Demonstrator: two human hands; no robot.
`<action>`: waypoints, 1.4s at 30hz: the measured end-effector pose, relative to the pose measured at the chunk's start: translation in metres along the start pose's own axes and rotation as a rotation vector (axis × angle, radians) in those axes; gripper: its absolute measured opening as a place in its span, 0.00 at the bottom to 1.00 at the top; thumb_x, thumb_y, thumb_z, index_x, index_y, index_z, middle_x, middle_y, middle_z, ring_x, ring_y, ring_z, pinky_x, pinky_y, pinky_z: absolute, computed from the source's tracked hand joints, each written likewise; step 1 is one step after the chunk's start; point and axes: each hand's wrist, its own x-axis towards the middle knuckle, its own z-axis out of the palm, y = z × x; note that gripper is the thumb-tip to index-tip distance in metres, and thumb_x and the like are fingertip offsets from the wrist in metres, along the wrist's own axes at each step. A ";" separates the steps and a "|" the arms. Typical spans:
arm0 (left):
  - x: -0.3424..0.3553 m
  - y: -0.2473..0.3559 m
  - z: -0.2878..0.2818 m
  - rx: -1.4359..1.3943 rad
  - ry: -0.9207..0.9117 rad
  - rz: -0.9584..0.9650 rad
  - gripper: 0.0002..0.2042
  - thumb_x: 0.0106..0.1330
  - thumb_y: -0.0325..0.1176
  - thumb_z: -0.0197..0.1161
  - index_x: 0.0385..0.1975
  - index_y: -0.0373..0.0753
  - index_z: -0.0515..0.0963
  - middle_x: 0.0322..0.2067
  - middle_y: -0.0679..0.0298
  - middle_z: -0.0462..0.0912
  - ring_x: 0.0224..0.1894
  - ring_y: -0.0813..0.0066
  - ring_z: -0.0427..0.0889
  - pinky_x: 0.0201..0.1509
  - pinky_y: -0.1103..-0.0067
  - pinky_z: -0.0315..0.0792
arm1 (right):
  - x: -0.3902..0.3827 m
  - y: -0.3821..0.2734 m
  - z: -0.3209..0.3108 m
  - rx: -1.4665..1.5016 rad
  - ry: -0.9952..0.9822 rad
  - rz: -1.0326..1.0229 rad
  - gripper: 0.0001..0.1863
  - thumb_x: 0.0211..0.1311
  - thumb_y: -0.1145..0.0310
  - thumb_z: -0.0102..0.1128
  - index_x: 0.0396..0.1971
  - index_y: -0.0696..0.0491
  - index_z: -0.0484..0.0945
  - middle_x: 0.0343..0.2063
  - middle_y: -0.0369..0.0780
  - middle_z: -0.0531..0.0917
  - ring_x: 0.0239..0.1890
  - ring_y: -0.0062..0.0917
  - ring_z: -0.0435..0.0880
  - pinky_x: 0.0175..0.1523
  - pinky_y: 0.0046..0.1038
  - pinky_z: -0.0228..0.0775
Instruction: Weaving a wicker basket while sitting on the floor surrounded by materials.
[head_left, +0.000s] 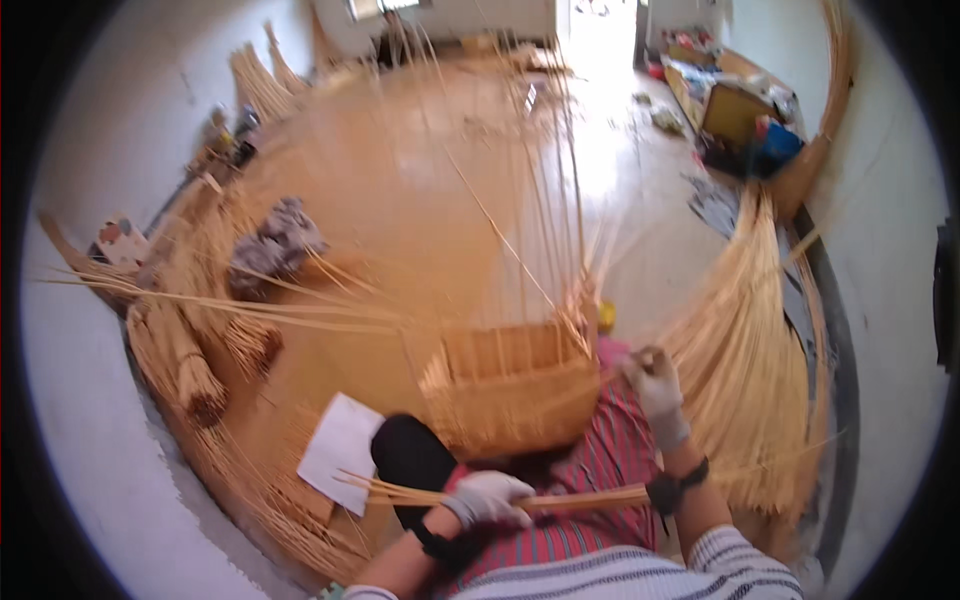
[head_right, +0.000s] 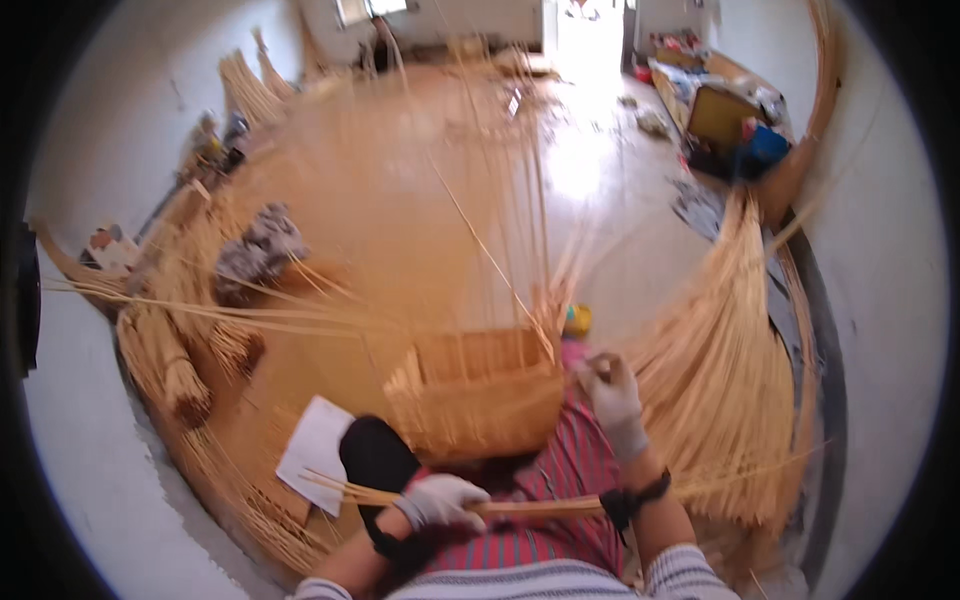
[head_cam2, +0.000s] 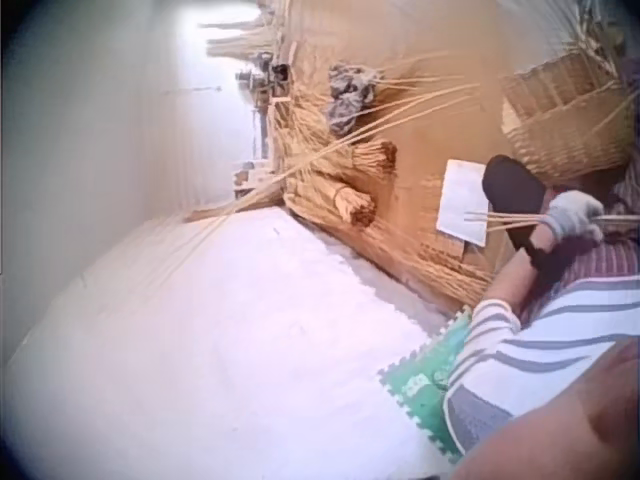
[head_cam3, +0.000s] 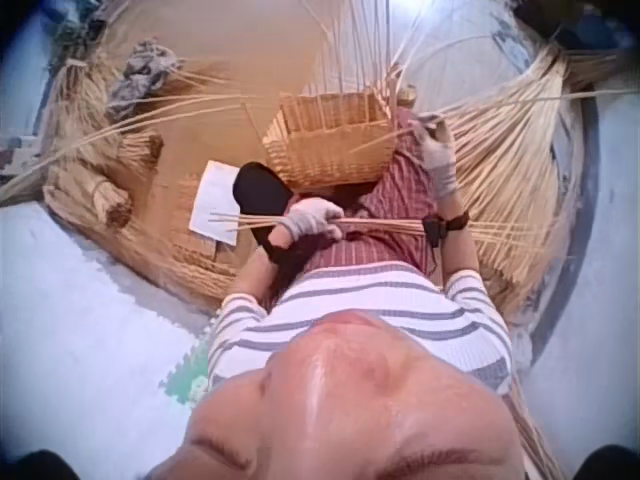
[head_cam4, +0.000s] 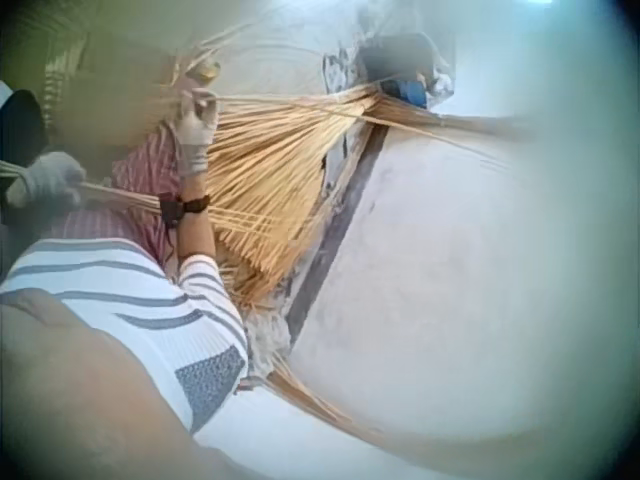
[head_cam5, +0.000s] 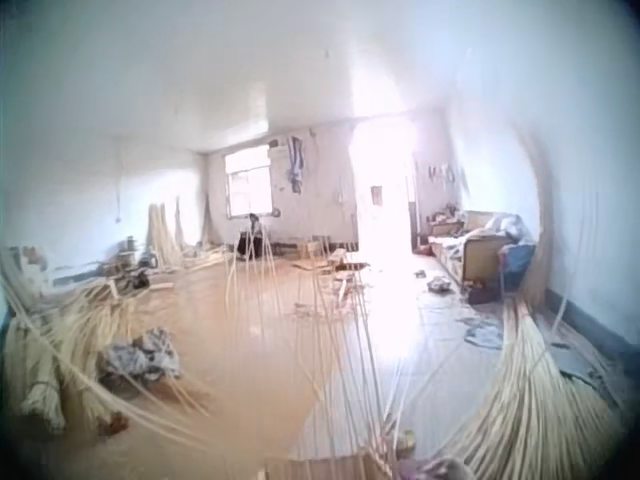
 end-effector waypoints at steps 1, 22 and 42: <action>-0.001 -0.009 -0.003 -0.031 -0.001 -0.034 0.22 0.60 0.52 0.71 0.48 0.45 0.81 0.35 0.56 0.86 0.39 0.55 0.86 0.44 0.65 0.77 | 0.014 0.014 -0.006 0.217 -0.044 -0.111 0.08 0.70 0.79 0.60 0.44 0.53 0.72 0.32 0.41 0.83 0.31 0.22 0.84 0.33 0.24 0.77; 0.121 -0.101 -0.047 -0.605 1.094 -0.447 0.38 0.69 0.31 0.62 0.77 0.47 0.51 0.58 0.54 0.81 0.40 0.59 0.86 0.46 0.68 0.79 | 0.034 0.094 -0.009 0.293 0.266 0.232 0.07 0.71 0.72 0.63 0.44 0.51 0.76 0.37 0.42 0.88 0.35 0.29 0.90 0.34 0.23 0.84; 0.176 -0.064 -0.088 -1.000 0.890 -0.418 0.16 0.74 0.45 0.62 0.35 0.36 0.81 0.20 0.65 0.81 0.16 0.76 0.82 0.18 0.78 0.76 | 0.180 0.040 0.110 -0.662 -0.077 -0.539 0.37 0.64 0.80 0.62 0.73 0.46 0.62 0.52 0.49 0.82 0.46 0.37 0.85 0.56 0.33 0.75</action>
